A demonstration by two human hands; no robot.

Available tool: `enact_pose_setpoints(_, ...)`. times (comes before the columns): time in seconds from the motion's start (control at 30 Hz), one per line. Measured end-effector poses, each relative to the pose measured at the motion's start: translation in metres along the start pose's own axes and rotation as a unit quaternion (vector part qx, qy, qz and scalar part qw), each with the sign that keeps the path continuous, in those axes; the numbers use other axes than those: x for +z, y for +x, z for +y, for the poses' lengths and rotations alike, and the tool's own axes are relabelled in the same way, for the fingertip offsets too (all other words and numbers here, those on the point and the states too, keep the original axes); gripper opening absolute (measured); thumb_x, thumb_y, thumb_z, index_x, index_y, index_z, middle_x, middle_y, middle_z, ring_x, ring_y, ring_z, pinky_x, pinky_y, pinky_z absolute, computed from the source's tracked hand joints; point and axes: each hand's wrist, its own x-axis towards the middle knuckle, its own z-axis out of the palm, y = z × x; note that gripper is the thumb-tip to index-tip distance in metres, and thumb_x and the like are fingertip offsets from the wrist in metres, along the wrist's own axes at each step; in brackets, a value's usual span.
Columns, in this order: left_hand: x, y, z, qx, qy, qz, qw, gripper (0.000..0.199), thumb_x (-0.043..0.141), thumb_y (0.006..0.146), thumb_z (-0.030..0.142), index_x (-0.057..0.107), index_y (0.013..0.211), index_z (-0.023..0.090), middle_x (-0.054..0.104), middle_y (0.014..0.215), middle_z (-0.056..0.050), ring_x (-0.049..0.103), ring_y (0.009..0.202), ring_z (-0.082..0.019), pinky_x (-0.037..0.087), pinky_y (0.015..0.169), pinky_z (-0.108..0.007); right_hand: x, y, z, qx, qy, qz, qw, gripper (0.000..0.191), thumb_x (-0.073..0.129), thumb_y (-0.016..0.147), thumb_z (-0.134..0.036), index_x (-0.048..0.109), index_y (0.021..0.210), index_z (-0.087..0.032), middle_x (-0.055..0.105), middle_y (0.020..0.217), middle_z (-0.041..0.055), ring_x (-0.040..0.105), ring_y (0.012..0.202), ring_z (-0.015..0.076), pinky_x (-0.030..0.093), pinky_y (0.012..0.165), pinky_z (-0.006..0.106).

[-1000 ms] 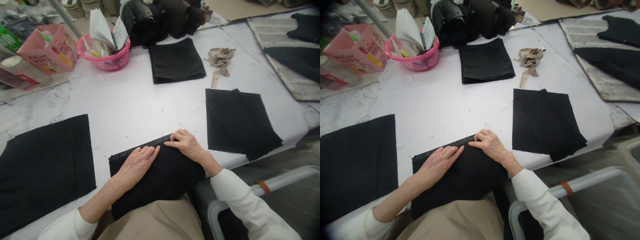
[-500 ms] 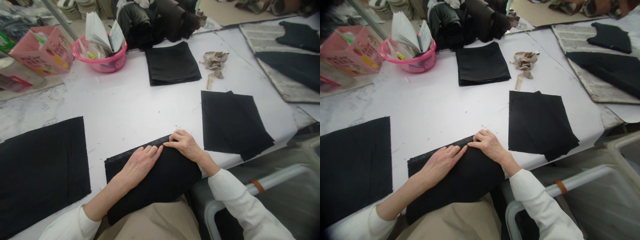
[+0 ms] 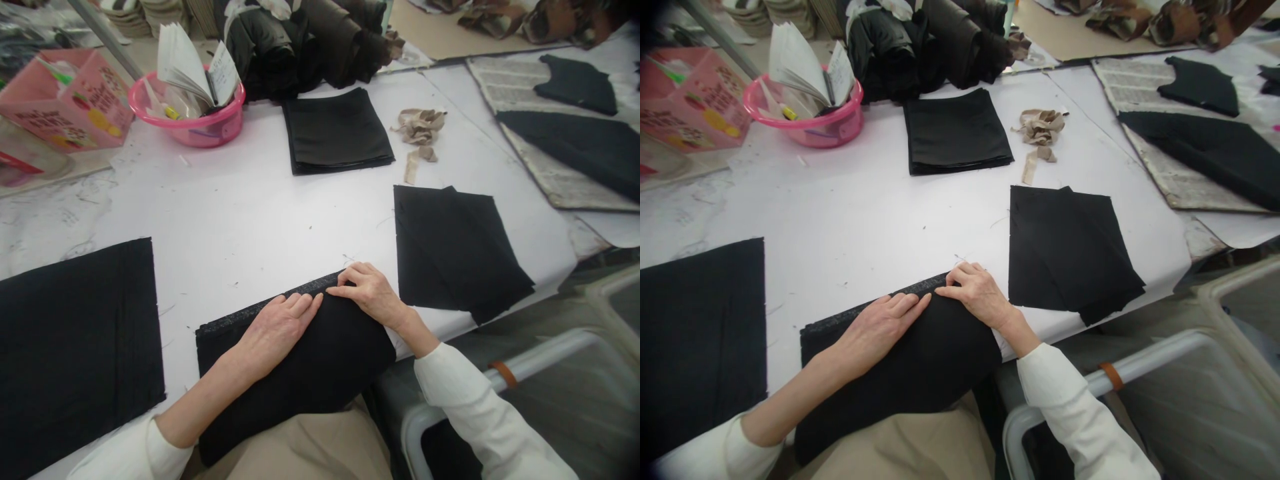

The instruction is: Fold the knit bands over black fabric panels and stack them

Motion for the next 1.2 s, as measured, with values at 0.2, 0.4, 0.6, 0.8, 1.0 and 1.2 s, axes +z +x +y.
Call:
enact_pose_setpoints(0.2,-0.004,0.008,0.002,-0.006,-0.017,0.006,1.0,0.044,0.037,0.097,0.008,0.037,0.14,0.014,0.055,0.109,-0.007,0.053,0.098,-0.019,0.044,0.082,-0.034,-0.005,0.0,0.002,-0.018,-0.023,-0.012,1.0,0.025,0.053,0.096,-0.021,0.067,0.114,-0.03,0.062,0.096,0.0028,0.051,0.096,0.0161,0.039,0.082,0.032)
enact_pose_setpoints(0.4,-0.008,0.015,0.005,0.008,0.009,0.003,1.0,0.051,0.037,0.094,0.005,0.03,0.144,0.011,0.055,0.102,-0.007,0.053,0.088,-0.019,0.045,0.074,-0.034,-0.01,-0.006,0.007,-0.008,-0.03,-0.021,0.999,0.025,0.052,0.096,-0.02,0.066,0.114,-0.029,0.062,0.098,0.0032,0.051,0.097,0.0159,0.039,0.082,0.032)
enact_pose_setpoints(0.6,-0.005,0.021,0.006,0.007,-0.005,0.014,1.0,0.051,0.037,0.094,0.004,0.031,0.144,0.015,0.054,0.103,-0.007,0.054,0.093,-0.02,0.044,0.078,-0.034,-0.018,-0.009,0.011,0.007,-0.032,-0.023,0.999,0.024,0.052,0.096,-0.02,0.067,0.113,-0.026,0.063,0.097,0.0032,0.052,0.096,0.0159,0.041,0.083,0.032)
enact_pose_setpoints(0.8,-0.008,0.024,0.006,0.004,-0.019,0.006,1.0,0.046,0.037,0.095,0.007,0.035,0.141,0.014,0.055,0.106,-0.007,0.054,0.094,-0.02,0.045,0.078,-0.034,-0.019,-0.01,0.013,0.004,-0.035,-0.029,0.999,0.022,0.05,0.096,-0.02,0.067,0.111,-0.023,0.064,0.1,0.0044,0.052,0.098,0.0168,0.043,0.083,0.032)
enact_pose_setpoints(1.0,-0.009,0.026,0.005,0.006,-0.033,0.013,0.999,0.05,0.036,0.095,0.006,0.031,0.144,0.015,0.055,0.108,-0.007,0.054,0.097,-0.019,0.046,0.082,-0.034,-0.021,-0.01,0.016,0.008,-0.022,-0.03,0.999,0.023,0.05,0.096,-0.019,0.067,0.111,-0.024,0.064,0.1,0.0038,0.053,0.098,0.016,0.044,0.083,0.031)
enact_pose_setpoints(1.2,-0.009,0.032,0.008,0.011,-0.014,0.021,1.0,0.042,0.035,0.097,0.008,0.037,0.138,0.014,0.055,0.102,-0.006,0.054,0.092,-0.019,0.045,0.079,-0.033,-0.021,-0.01,0.012,0.005,-0.029,-0.029,0.999,0.024,0.052,0.095,-0.017,0.067,0.112,-0.025,0.063,0.097,0.0044,0.054,0.096,0.0157,0.045,0.082,0.031)
